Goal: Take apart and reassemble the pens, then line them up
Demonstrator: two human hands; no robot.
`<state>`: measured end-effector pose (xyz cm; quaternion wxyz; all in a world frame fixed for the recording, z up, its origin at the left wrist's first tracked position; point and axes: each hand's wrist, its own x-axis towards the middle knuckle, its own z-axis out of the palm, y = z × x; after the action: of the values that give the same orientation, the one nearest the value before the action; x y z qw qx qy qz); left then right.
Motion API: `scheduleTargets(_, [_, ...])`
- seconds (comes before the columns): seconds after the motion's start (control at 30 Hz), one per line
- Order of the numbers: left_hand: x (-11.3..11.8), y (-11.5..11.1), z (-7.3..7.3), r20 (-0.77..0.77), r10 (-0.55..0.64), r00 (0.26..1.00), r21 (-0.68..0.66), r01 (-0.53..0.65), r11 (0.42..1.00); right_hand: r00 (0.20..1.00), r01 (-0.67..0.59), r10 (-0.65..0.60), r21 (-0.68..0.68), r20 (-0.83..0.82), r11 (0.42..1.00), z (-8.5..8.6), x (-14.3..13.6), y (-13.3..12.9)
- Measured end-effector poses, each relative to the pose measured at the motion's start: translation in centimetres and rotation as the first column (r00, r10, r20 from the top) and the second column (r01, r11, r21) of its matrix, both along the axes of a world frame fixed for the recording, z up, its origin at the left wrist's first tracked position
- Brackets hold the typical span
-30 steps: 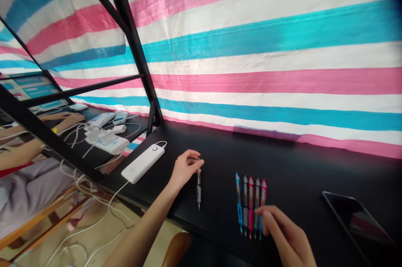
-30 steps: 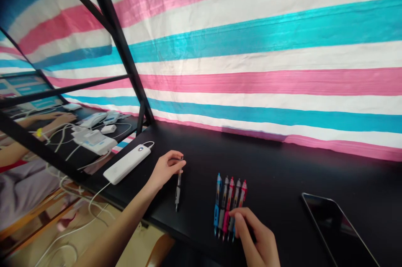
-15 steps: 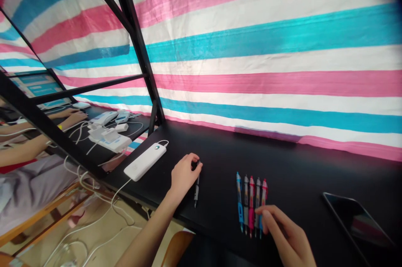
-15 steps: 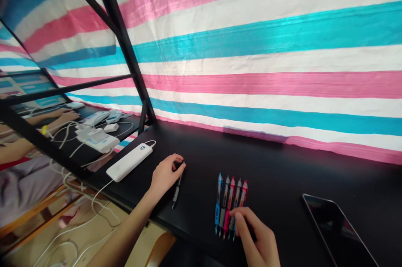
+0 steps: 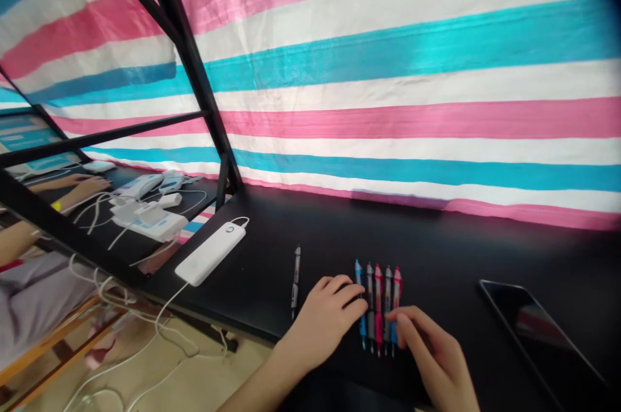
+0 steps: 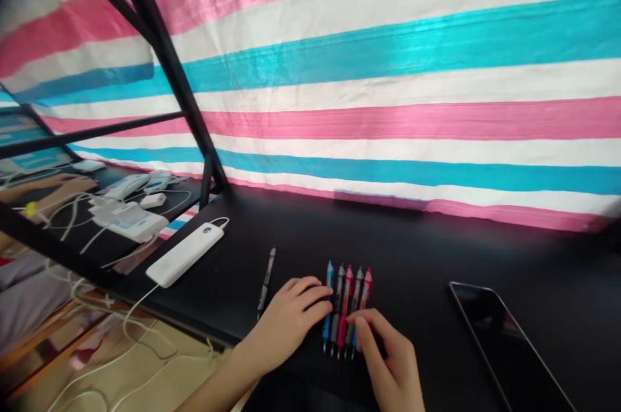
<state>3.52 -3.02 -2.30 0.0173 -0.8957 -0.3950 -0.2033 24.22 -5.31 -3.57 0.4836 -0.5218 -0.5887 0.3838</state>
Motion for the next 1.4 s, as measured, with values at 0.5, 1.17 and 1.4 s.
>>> scheduleTargets(0.5, [-1.1, 0.8, 0.5, 0.057, 0.059, 0.997, 0.157, -0.068, 0.985, 0.996, 0.077, -0.08, 0.087, 0.03, 0.993, 0.0, 0.1, 0.1])
scheduleTargets(1.17, [-1.0, 0.0, 1.0, 0.729, 0.07, 0.681, -0.09, -0.006, 0.996, 0.998, -0.061, 0.061, 0.012, -0.035, 0.998, -0.1, 0.4, 0.5])
scheduleTargets(1.4, [-1.0, -0.6, 0.9, 0.885, 0.383, 0.263, -0.437, 0.188, 0.88, 0.995, -0.074, 0.074, -0.002, -0.073, 0.997, 0.0, 0.4, 0.2])
